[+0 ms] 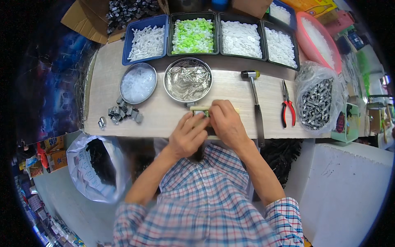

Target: Manually assemble small metal parts into a plastic base using hands and a small hammer.

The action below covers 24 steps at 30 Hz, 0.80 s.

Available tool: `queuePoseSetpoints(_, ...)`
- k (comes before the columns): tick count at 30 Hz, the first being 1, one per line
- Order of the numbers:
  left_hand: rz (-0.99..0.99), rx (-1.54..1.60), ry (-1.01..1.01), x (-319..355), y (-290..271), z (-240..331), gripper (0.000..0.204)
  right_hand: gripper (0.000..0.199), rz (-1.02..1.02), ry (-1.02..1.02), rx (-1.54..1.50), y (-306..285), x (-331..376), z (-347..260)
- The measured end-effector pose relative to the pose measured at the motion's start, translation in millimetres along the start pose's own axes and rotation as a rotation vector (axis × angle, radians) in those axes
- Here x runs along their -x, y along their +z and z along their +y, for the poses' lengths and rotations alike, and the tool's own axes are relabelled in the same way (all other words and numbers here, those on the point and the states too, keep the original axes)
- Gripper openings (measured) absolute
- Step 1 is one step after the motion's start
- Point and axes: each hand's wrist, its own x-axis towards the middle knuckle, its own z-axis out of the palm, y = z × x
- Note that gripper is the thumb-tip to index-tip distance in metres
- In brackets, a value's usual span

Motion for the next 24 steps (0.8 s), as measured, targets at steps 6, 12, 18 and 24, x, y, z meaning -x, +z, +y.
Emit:
queuePoseSetpoints(6, 0.039, 0.068, -0.220, -7.8, 0.7, 1.7, 0.016, 0.022, -0.005, 0.016, -0.014, 0.1, -1.2, -1.0)
queuePoseSetpoints(12, -0.016, -0.020, -0.114, -3.0, 2.6, 0.4, 0.017, 0.023, -0.015, -0.008, -0.012, -1.4, -1.3, -0.3)
queuePoseSetpoints(18, -0.050, -0.035, -0.115, -5.8, 1.2, 2.3, 0.016, 0.021, -0.019, 0.003, -0.022, -3.9, -2.1, -1.6)
queuePoseSetpoints(24, -0.054, 0.001, -0.150, -5.6, 1.7, 0.3, 0.013, 0.010, -0.120, 0.115, -0.151, -20.8, -49.8, 12.6)
